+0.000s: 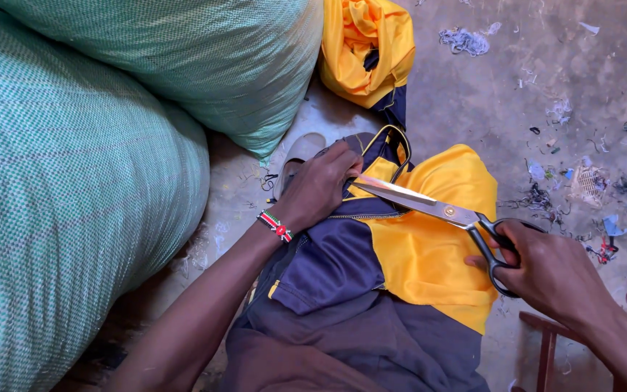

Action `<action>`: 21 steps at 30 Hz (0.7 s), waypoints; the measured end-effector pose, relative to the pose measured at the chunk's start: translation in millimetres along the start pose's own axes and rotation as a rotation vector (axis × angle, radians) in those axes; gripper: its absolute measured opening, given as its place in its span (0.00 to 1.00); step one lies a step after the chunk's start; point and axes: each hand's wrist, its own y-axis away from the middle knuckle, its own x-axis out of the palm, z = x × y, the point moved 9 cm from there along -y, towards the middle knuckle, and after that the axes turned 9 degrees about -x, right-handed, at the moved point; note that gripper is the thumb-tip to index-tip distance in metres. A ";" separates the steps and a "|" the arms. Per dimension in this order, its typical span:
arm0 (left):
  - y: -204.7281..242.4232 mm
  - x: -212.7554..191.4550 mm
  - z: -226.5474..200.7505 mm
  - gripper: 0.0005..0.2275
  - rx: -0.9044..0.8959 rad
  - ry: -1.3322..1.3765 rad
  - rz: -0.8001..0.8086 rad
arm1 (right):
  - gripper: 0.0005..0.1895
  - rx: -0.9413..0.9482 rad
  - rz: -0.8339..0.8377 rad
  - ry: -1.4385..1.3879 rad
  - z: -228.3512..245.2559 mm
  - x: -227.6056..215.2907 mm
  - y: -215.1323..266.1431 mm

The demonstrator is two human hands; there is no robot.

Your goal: Trim excess fabric and threads from garment pieces using tailor's scissors

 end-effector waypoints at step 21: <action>15.7 -68.4 38.3 0.12 -0.388 0.146 -0.629 | 0.20 0.231 -0.102 -0.837 60.7 76.6 -121.5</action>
